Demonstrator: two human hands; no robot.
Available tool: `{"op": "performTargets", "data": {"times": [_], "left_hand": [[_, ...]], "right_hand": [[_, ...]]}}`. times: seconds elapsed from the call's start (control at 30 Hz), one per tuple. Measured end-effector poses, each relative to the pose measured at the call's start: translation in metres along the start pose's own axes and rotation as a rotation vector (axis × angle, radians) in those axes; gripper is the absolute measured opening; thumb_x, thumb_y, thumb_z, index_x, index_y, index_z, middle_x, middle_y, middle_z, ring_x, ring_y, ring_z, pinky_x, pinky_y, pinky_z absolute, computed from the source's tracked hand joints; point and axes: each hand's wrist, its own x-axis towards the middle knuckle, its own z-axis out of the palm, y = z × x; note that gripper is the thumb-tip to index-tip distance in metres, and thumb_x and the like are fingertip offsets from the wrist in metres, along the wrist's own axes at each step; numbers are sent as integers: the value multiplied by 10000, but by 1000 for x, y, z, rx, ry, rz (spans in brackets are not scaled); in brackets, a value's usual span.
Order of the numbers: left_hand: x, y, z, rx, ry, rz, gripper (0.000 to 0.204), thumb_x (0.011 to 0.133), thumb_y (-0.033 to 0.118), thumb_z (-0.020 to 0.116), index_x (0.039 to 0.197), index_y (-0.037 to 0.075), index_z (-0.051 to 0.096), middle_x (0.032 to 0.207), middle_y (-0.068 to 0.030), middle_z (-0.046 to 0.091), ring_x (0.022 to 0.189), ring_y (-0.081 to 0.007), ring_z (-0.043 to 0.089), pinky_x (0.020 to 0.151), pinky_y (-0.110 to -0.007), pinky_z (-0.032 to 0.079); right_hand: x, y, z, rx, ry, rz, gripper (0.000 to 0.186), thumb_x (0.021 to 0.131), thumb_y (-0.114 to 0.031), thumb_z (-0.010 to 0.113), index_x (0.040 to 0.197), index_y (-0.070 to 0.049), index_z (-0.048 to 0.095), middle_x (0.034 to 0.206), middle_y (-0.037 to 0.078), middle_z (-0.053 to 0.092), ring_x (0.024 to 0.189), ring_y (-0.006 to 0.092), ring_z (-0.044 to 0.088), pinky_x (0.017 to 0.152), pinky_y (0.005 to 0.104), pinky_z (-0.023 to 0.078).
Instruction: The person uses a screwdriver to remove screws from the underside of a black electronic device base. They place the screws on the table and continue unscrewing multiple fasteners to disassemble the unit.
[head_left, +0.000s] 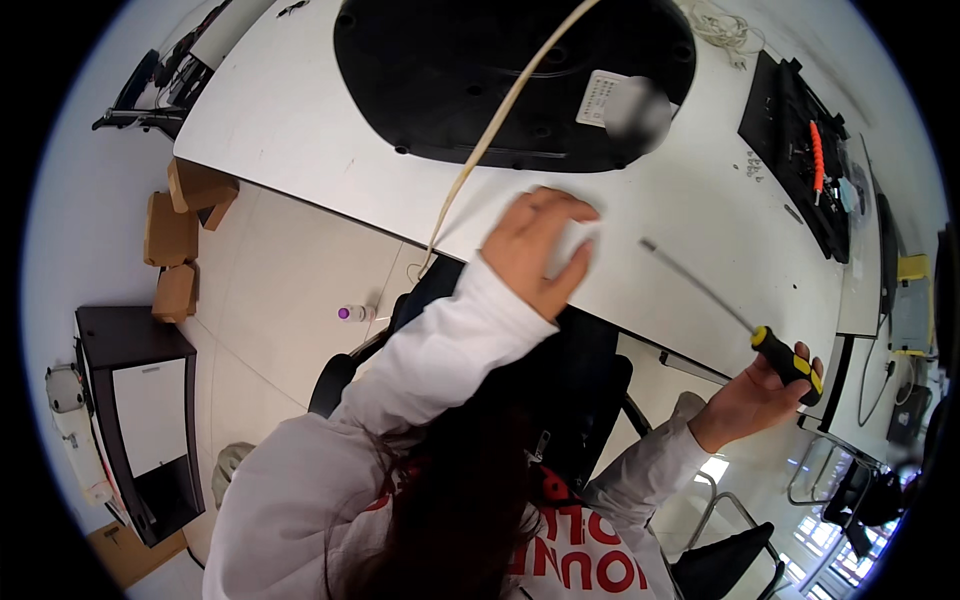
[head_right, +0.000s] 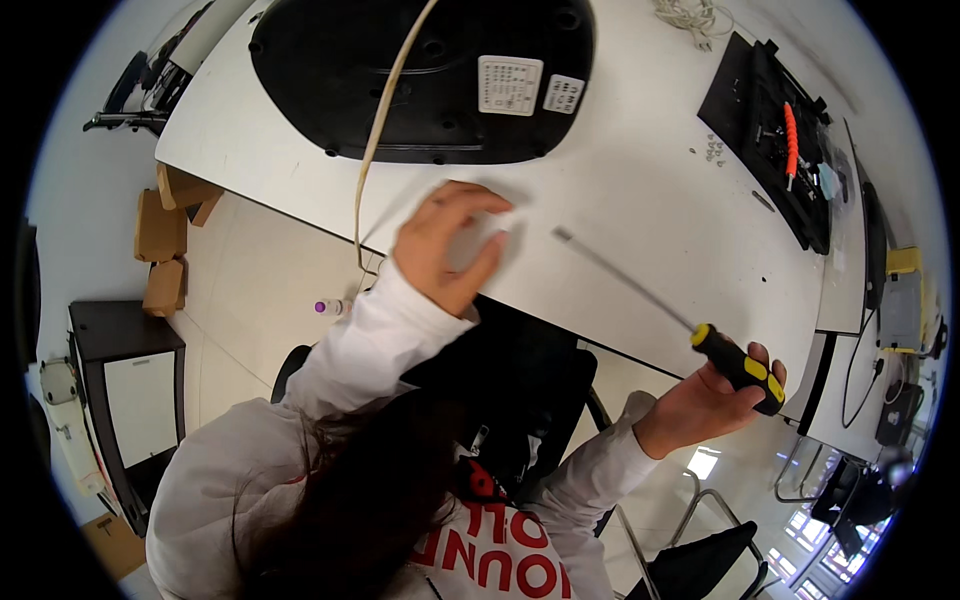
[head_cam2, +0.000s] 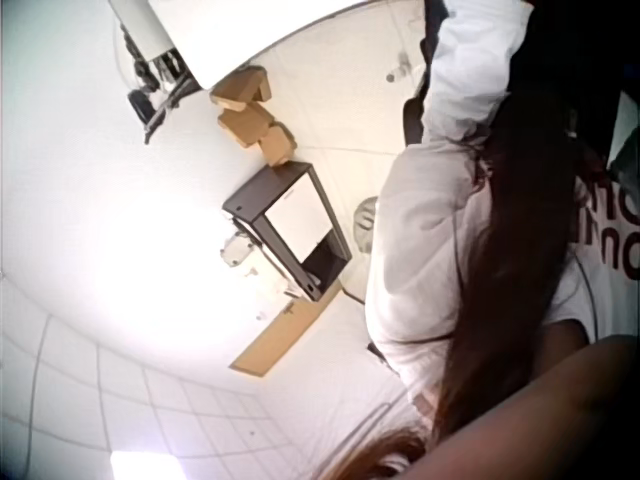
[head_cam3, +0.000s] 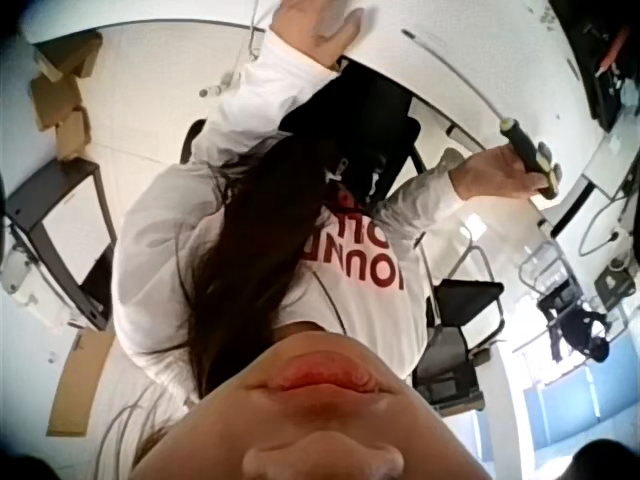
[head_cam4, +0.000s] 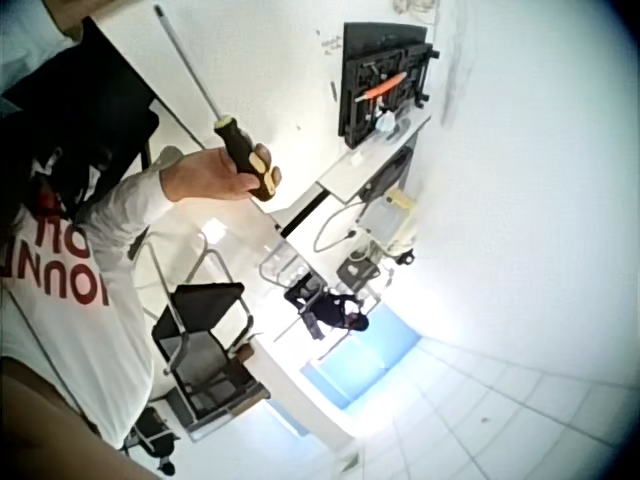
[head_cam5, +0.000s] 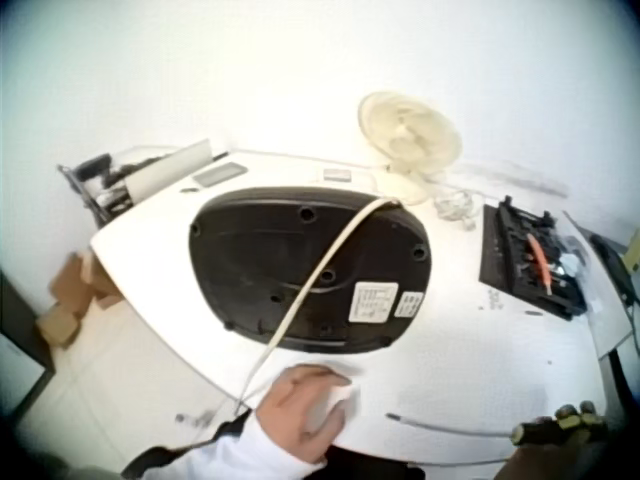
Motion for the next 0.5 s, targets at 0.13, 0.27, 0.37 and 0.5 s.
{"op": "performTargets", "data": {"times": [0.13, 0.27, 0.37, 0.5], "left_hand": [[-1, -17, -38, 263, 185, 67, 241, 719, 69, 622, 933, 10, 529, 955, -171, 528, 900, -335, 517, 791, -379, 434], [-12, -40, -62, 429, 271, -102, 453, 720, 71, 632, 1110, -23, 424, 997, -148, 493, 1060, -313, 464, 902, -385, 401], [-10, -60, -69, 251, 489, -57, 526, 730, 57, 628, 1179, -33, 369, 1009, -142, 500, 1107, -300, 450, 981, -384, 363], [8, -75, -80, -358, 345, -232, 581, 787, 64, 609, 1243, -74, 276, 1268, -199, 345, 1162, -290, 436, 1018, -381, 336]], "right_hand": [[-7, 0, 14, 147, -150, 153, 483, 855, -406, 594, 1194, -109, 421, 1062, 100, 546, 912, 211, 590, 824, 331, 511], [-15, 0, 36, 76, -123, 173, 489, 855, -407, 592, 1195, -100, 422, 1061, 122, 555, 977, 186, 570, 826, 323, 514], [-18, -3, 44, 2, -184, 204, 486, 859, -419, 581, 1191, -97, 430, 1055, 122, 551, 950, 163, 570, 801, 310, 517], [-21, -2, 49, 63, -225, 340, 468, 873, -429, 557, 1183, -99, 438, 1035, 105, 542, 834, 147, 575, 716, 273, 503]]}}
